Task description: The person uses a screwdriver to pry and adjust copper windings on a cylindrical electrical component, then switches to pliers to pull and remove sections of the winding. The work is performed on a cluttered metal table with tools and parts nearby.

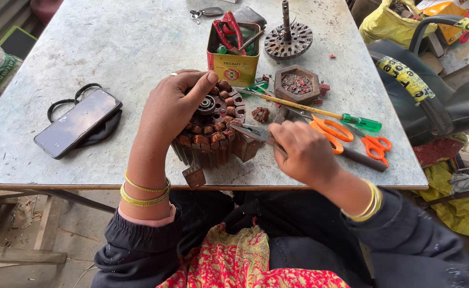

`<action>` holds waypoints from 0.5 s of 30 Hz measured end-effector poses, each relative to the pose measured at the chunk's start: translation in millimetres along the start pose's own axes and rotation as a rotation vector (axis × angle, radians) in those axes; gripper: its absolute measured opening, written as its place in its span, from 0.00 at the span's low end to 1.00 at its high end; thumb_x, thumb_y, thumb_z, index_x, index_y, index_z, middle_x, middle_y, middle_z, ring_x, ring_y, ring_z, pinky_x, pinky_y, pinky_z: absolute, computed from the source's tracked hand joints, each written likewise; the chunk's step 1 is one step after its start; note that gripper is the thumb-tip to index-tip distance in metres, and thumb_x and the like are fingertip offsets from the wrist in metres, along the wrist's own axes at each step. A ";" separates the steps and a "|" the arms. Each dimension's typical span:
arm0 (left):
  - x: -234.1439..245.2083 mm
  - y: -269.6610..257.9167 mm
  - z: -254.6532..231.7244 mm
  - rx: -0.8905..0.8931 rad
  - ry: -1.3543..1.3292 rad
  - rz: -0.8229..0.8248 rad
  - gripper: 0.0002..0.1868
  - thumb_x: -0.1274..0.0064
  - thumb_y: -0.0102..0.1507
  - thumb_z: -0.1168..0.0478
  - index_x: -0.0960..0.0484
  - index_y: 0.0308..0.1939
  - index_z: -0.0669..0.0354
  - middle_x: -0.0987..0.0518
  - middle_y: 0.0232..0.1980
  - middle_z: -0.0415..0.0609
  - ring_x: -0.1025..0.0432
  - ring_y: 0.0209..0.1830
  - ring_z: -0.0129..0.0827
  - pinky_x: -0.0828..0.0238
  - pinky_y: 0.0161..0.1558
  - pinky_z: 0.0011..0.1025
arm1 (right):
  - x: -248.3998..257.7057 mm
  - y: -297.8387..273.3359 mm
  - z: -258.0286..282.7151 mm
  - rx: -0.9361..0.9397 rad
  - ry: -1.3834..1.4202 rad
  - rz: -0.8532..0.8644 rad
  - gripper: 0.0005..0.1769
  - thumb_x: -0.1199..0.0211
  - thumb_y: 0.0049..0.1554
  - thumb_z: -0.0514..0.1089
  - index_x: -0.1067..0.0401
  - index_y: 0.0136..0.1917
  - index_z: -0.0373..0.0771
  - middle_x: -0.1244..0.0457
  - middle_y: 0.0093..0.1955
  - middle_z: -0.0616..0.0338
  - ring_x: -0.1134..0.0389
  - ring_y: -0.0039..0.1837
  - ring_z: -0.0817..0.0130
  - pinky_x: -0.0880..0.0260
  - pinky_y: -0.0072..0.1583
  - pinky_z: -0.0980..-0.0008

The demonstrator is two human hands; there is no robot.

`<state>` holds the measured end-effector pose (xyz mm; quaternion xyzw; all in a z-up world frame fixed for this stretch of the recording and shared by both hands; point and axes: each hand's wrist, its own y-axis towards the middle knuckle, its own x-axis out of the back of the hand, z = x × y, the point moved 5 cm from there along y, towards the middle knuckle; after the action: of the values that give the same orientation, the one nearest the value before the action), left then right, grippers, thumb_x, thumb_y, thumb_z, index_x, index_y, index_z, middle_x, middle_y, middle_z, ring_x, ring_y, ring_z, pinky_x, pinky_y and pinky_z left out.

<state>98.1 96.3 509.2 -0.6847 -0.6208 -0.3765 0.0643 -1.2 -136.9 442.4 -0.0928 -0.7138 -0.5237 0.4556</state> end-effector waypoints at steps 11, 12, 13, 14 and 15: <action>-1.2 -3.0 -2.1 0.042 0.034 -0.031 0.28 0.54 0.67 0.37 0.11 0.47 0.54 0.14 0.48 0.50 0.21 0.50 0.41 0.27 0.48 0.37 | 16.4 29.2 -19.3 0.192 -0.055 -0.067 0.19 0.37 0.52 0.37 0.31 0.57 0.43 0.38 0.44 0.59 0.36 0.42 0.61 0.37 0.43 0.62; -0.8 -3.2 -2.5 0.035 0.035 -0.031 0.28 0.54 0.67 0.37 0.11 0.47 0.54 0.14 0.48 0.50 0.22 0.50 0.41 0.27 0.49 0.37 | 13.8 24.0 -17.8 0.086 0.138 -0.046 0.18 0.38 0.52 0.37 0.33 0.57 0.42 0.38 0.44 0.58 0.34 0.43 0.58 0.35 0.43 0.61; -0.4 -3.8 -2.6 0.031 0.037 -0.031 0.28 0.54 0.67 0.37 0.11 0.48 0.54 0.14 0.49 0.50 0.22 0.50 0.42 0.27 0.49 0.37 | 10.4 18.1 -18.2 -0.018 0.333 -0.024 0.17 0.39 0.52 0.37 0.34 0.56 0.40 0.38 0.44 0.57 0.33 0.43 0.55 0.34 0.44 0.61; -0.1 -4.4 -2.6 0.026 0.039 -0.032 0.28 0.54 0.67 0.37 0.11 0.48 0.54 0.15 0.49 0.50 0.22 0.50 0.42 0.27 0.49 0.37 | 0.5 10.6 -27.2 -0.257 0.599 0.122 0.13 0.38 0.56 0.38 0.32 0.55 0.40 0.39 0.42 0.59 0.35 0.41 0.62 0.36 0.42 0.65; 0.1 -4.7 -2.5 0.025 0.040 -0.033 0.27 0.54 0.67 0.37 0.11 0.48 0.54 0.15 0.49 0.50 0.22 0.50 0.42 0.27 0.49 0.37 | -9.0 -1.3 -35.2 -0.498 0.862 0.275 0.10 0.38 0.59 0.40 0.30 0.55 0.40 0.40 0.40 0.61 0.38 0.40 0.68 0.38 0.41 0.68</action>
<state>92.8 96.0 509.2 -0.6659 -0.6350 -0.3836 0.0792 22.6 -163.6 436.2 -0.0671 -0.2961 -0.6039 0.7370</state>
